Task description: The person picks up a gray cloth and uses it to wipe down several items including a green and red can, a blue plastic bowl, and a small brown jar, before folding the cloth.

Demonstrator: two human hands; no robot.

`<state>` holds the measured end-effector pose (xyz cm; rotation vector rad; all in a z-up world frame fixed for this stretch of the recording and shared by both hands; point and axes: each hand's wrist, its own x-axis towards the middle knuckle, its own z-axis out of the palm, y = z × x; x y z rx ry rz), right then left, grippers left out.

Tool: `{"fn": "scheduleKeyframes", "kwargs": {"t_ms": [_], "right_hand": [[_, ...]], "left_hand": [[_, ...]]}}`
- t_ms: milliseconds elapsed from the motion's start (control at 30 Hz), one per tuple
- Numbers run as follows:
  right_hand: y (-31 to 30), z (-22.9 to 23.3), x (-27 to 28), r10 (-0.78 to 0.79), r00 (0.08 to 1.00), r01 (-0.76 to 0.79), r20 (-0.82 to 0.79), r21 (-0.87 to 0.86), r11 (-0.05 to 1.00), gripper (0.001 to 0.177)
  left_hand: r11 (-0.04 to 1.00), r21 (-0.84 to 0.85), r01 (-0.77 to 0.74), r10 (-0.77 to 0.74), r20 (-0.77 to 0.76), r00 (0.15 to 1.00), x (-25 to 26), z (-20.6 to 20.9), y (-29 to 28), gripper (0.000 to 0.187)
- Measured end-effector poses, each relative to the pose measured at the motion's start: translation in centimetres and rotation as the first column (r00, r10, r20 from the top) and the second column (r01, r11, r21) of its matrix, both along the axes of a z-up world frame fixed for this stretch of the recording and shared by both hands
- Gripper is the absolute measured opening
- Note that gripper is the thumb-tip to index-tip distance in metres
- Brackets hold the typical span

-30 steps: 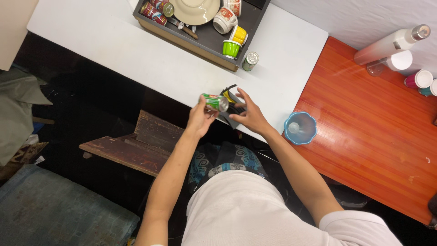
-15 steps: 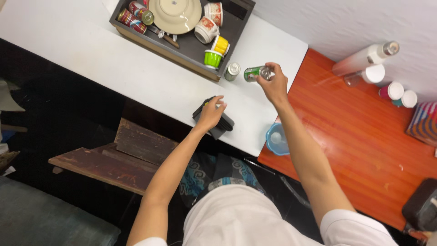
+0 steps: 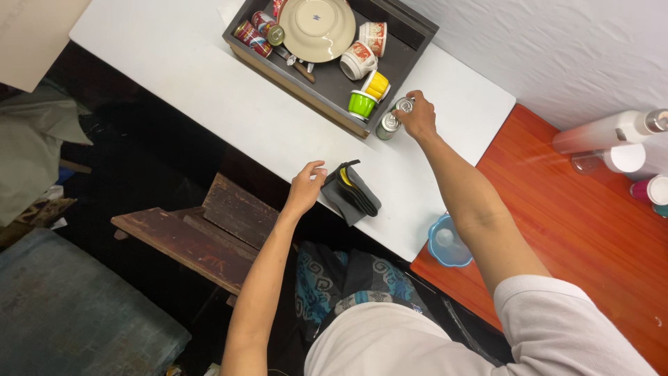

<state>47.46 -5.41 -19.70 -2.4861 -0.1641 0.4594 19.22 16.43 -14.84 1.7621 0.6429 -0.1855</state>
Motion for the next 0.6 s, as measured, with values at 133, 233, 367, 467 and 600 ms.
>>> {"fn": "scheduleKeyframes", "kwargs": {"t_ms": [133,233,367,467,600], "right_hand": [[-0.2,-1.0,0.1,-0.040,0.999,0.041,-0.014,0.072,0.997,0.062],[-0.8,-1.1,-0.3,-0.006,0.998,-0.005,0.064,0.167,0.986,0.059],[-0.9,0.1,-1.1,-0.068,0.978,0.122,-0.199,0.270,0.955,0.063],[-0.7,0.2,-2.1,-0.003,0.936,0.153,-0.351,0.401,0.903,0.080],[-0.9,-0.1,-2.2,-0.028,0.875,0.296,-0.483,0.489,0.821,0.088]], "left_hand": [[1.000,-0.009,0.007,-0.007,-0.016,1.000,0.9,-0.7,-0.6,0.044],[0.996,-0.092,0.016,-0.015,0.009,1.000,3.3,-1.3,-2.4,0.043],[0.972,-0.233,0.044,-0.037,0.036,0.999,7.9,-3.1,-5.7,0.044],[0.989,0.097,0.108,-0.131,0.272,0.953,10.9,-4.9,-8.1,0.060],[0.965,0.181,0.191,-0.234,0.261,0.936,13.6,-6.0,-10.6,0.067]]}}
